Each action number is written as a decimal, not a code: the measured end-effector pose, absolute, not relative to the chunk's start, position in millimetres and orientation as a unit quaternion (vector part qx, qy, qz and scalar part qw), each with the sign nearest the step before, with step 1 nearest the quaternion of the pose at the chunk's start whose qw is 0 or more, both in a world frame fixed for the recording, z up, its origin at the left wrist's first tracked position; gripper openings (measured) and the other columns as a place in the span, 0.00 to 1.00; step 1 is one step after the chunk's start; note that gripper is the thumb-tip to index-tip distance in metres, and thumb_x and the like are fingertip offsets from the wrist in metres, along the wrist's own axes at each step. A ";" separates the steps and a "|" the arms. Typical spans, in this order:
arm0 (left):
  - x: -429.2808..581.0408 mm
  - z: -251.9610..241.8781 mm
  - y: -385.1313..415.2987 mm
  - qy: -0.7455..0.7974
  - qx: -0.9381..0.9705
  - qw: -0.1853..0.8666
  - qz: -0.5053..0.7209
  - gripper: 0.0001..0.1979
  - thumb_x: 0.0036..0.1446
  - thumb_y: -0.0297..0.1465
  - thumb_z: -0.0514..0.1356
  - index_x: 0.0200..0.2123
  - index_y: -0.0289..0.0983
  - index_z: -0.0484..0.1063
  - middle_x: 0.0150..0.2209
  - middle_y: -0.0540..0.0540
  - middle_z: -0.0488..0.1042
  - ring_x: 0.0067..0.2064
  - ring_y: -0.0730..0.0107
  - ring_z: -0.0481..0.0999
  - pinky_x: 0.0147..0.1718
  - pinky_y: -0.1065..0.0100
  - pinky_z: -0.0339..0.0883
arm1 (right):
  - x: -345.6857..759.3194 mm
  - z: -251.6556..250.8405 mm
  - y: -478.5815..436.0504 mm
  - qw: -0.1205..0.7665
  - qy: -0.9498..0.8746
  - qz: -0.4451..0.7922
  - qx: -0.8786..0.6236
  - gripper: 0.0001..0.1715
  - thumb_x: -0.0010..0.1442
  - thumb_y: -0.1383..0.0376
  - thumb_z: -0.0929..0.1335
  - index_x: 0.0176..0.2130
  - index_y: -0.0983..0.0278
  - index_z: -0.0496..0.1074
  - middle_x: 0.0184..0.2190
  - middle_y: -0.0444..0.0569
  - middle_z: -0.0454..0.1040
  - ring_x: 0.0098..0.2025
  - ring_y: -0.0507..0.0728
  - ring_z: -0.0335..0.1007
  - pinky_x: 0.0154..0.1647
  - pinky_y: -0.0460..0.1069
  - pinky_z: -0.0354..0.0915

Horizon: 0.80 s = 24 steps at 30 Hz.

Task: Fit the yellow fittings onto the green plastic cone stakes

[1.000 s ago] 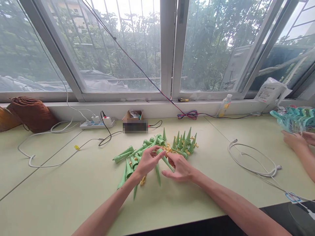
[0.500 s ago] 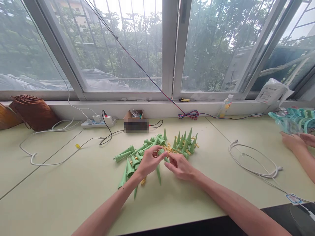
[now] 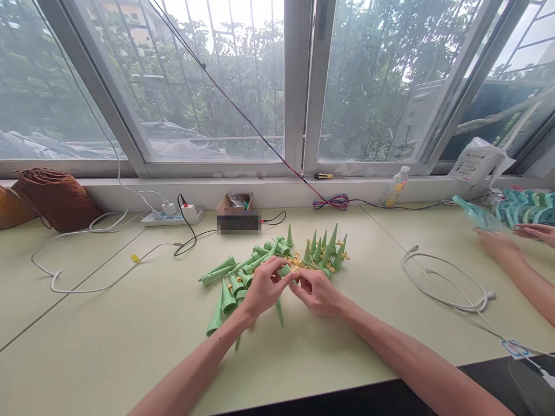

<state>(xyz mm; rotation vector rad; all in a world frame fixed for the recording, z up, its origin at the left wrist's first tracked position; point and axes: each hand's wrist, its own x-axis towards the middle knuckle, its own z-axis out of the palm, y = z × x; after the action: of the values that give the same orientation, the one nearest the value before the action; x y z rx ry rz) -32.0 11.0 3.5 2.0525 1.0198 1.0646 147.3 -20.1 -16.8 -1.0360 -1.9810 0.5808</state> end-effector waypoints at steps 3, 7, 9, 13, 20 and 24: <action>-32.0 2.9 9.5 0.384 0.787 0.280 0.395 0.13 0.59 0.41 0.62 0.40 0.38 0.75 0.36 0.47 0.71 0.26 0.74 0.67 0.27 0.69 0.65 | 146.9 -16.7 -20.0 0.400 -0.786 0.214 -0.418 0.15 0.62 0.61 0.65 0.27 0.61 0.57 0.19 0.36 0.52 0.20 0.48 0.47 0.23 0.46 0.48; -32.5 1.6 8.7 0.383 0.795 0.260 0.393 0.12 0.59 0.40 0.62 0.41 0.39 0.75 0.36 0.48 0.69 0.26 0.74 0.67 0.27 0.69 0.65 | 146.3 -17.6 -20.1 0.397 -0.789 0.195 -0.427 0.15 0.61 0.62 0.65 0.27 0.61 0.55 0.19 0.36 0.52 0.20 0.48 0.47 0.23 0.46 0.48; -32.7 1.0 9.0 0.380 0.796 0.256 0.397 0.12 0.59 0.40 0.62 0.43 0.39 0.75 0.36 0.48 0.69 0.26 0.75 0.68 0.28 0.69 0.66 | 145.5 -18.4 -20.0 0.398 -0.788 0.192 -0.430 0.15 0.61 0.63 0.65 0.27 0.61 0.56 0.19 0.36 0.52 0.20 0.48 0.47 0.23 0.45 0.48; -31.7 0.2 10.5 0.372 0.780 0.272 0.424 0.13 0.62 0.39 0.60 0.46 0.40 0.75 0.37 0.47 0.69 0.28 0.74 0.70 0.30 0.69 0.69 | 142.7 -19.6 -19.8 0.408 -0.775 0.194 -0.443 0.14 0.63 0.60 0.66 0.29 0.61 0.58 0.20 0.37 0.52 0.21 0.48 0.48 0.24 0.45 0.49; -30.0 0.2 13.1 0.390 0.691 0.401 0.458 0.18 0.60 0.43 0.61 0.47 0.38 0.71 0.38 0.46 0.72 0.22 0.80 0.65 0.20 0.74 0.62 | 139.9 -19.2 -19.1 0.411 -0.758 0.207 -0.463 0.18 0.67 0.57 0.63 0.28 0.62 0.61 0.19 0.38 0.58 0.21 0.49 0.52 0.25 0.46 0.51; -30.1 6.0 13.6 0.406 0.643 0.460 0.459 0.20 0.59 0.46 0.61 0.45 0.37 0.70 0.19 0.56 0.62 0.18 0.77 0.61 0.16 0.75 0.55 | 140.2 -19.3 -17.7 0.430 -0.745 0.216 -0.462 0.15 0.69 0.57 0.62 0.33 0.63 0.68 0.19 0.38 0.59 0.21 0.50 0.54 0.25 0.46 0.52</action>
<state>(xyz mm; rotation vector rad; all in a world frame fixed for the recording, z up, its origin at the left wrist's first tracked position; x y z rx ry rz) -30.1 13.6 6.0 1.5815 0.9986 1.1306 140.2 -17.7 -19.3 -1.1523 -1.8598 0.5377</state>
